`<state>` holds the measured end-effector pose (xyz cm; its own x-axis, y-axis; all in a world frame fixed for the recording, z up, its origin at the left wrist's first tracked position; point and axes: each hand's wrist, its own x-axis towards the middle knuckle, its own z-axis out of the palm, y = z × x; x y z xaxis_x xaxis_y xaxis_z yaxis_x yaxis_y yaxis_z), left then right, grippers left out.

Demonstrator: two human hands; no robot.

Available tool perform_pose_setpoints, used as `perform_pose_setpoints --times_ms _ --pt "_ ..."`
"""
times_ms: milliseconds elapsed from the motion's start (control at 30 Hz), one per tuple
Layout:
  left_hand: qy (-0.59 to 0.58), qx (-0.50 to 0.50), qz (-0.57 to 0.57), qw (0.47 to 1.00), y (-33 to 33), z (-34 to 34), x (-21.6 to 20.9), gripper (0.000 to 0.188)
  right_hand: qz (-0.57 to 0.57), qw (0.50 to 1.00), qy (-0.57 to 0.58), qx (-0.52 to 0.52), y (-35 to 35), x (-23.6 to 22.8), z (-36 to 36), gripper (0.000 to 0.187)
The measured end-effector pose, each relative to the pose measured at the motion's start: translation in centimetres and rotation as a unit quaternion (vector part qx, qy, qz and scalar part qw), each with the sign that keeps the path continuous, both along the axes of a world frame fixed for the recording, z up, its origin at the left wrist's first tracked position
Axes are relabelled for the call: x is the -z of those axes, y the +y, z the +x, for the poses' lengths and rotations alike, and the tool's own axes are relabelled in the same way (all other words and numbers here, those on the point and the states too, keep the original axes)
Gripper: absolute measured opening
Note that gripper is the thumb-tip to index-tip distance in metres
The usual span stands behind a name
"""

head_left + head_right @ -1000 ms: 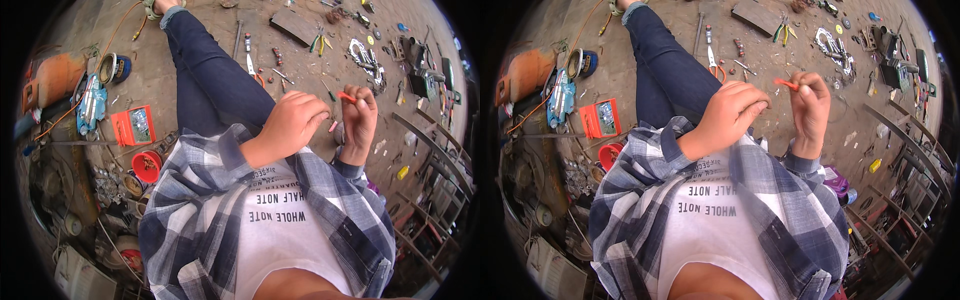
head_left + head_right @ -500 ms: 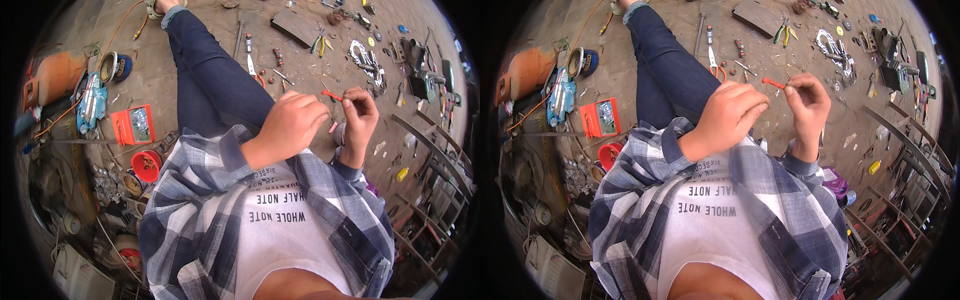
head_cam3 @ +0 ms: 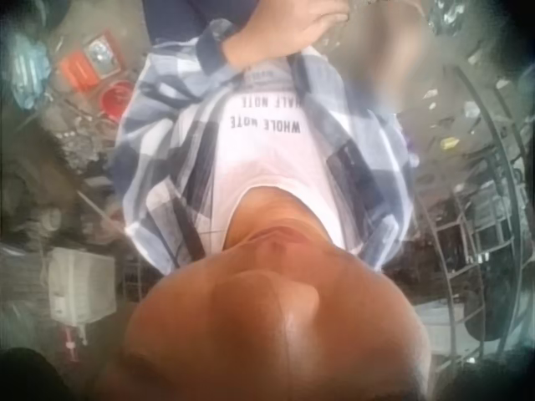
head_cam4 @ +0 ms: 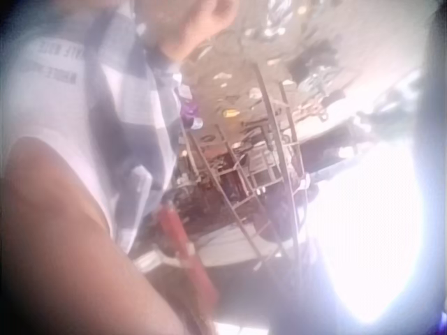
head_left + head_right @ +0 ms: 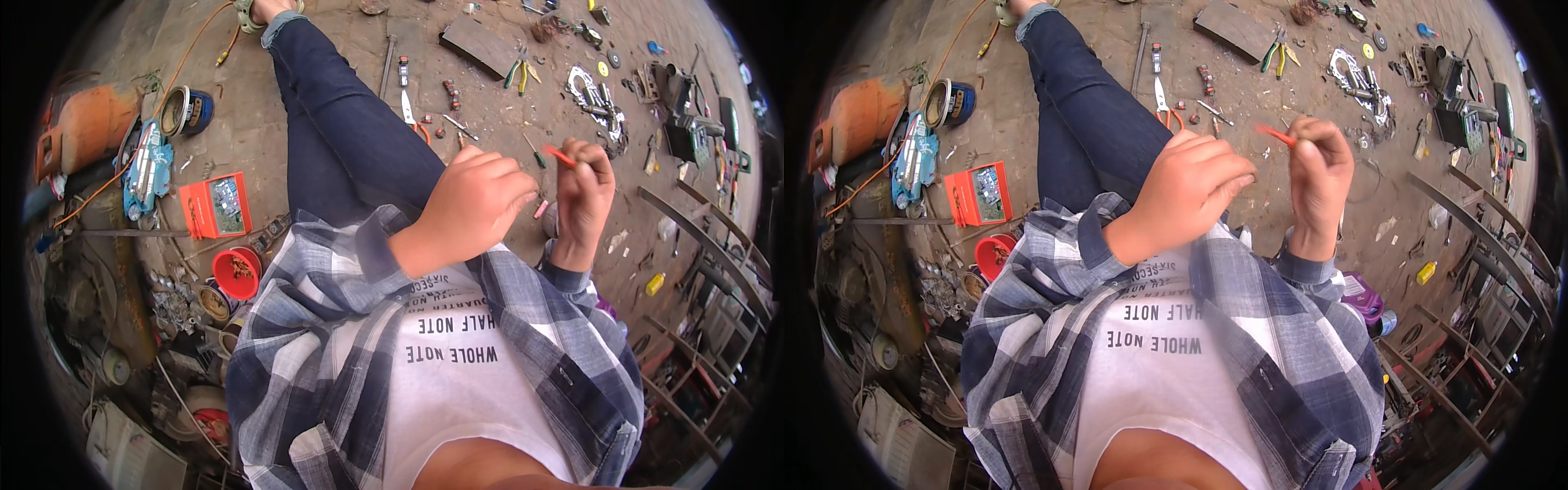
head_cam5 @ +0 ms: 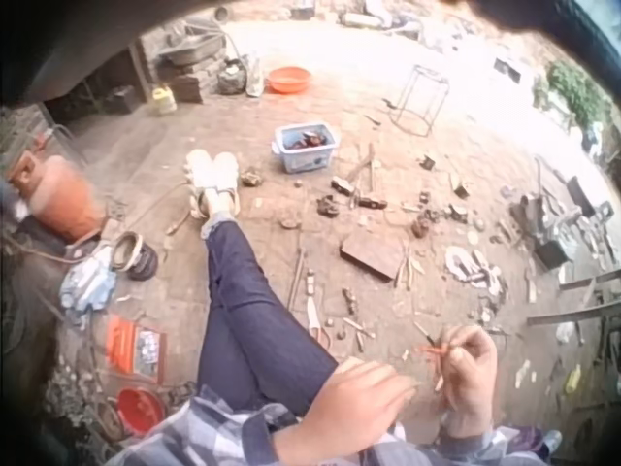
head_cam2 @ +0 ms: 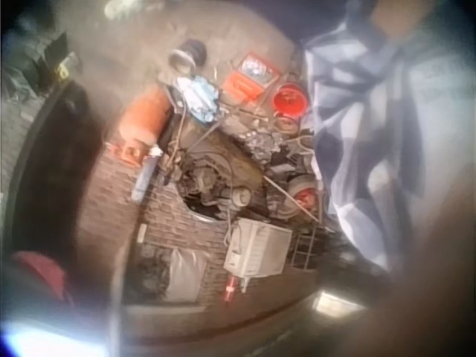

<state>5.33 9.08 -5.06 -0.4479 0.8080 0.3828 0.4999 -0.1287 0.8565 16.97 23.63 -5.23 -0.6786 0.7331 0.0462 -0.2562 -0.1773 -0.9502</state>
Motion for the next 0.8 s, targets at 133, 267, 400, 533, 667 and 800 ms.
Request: perform_pose_setpoints --times_ms 133,267,400,533,667,800 --pt "0.061 -0.036 -0.005 0.998 -0.1 -0.5 0.1 0.008 0.273 0.92 -0.251 -0.123 0.6 -1.6 1.0 0.012" --pt "0.042 -0.044 -0.005 0.998 0.2 -0.6 0.0 0.007 0.147 0.936 -0.046 -0.318 1.4 -1.4 0.9 0.009" --pt "-0.073 0.005 -0.018 0.997 0.2 -0.2 0.7 0.006 -0.04 0.991 0.071 -0.103 -0.2 0.8 -0.3 0.01" --pt "-0.027 -0.035 -0.003 0.999 0.0 -0.6 0.7 0.005 0.323 0.935 -0.148 0.003 -1.1 -0.3 -1.2 0.017" --pt "0.044 -0.082 -0.021 0.995 -0.2 -1.5 -0.3 0.005 0.469 0.861 -0.196 -0.004 -1.0 -2.3 -1.2 0.018" --pt "0.053 -0.117 -0.006 0.992 -0.1 -1.9 -0.1 0.007 0.473 0.855 -0.204 -0.049 -0.7 -3.0 -0.9 0.02"
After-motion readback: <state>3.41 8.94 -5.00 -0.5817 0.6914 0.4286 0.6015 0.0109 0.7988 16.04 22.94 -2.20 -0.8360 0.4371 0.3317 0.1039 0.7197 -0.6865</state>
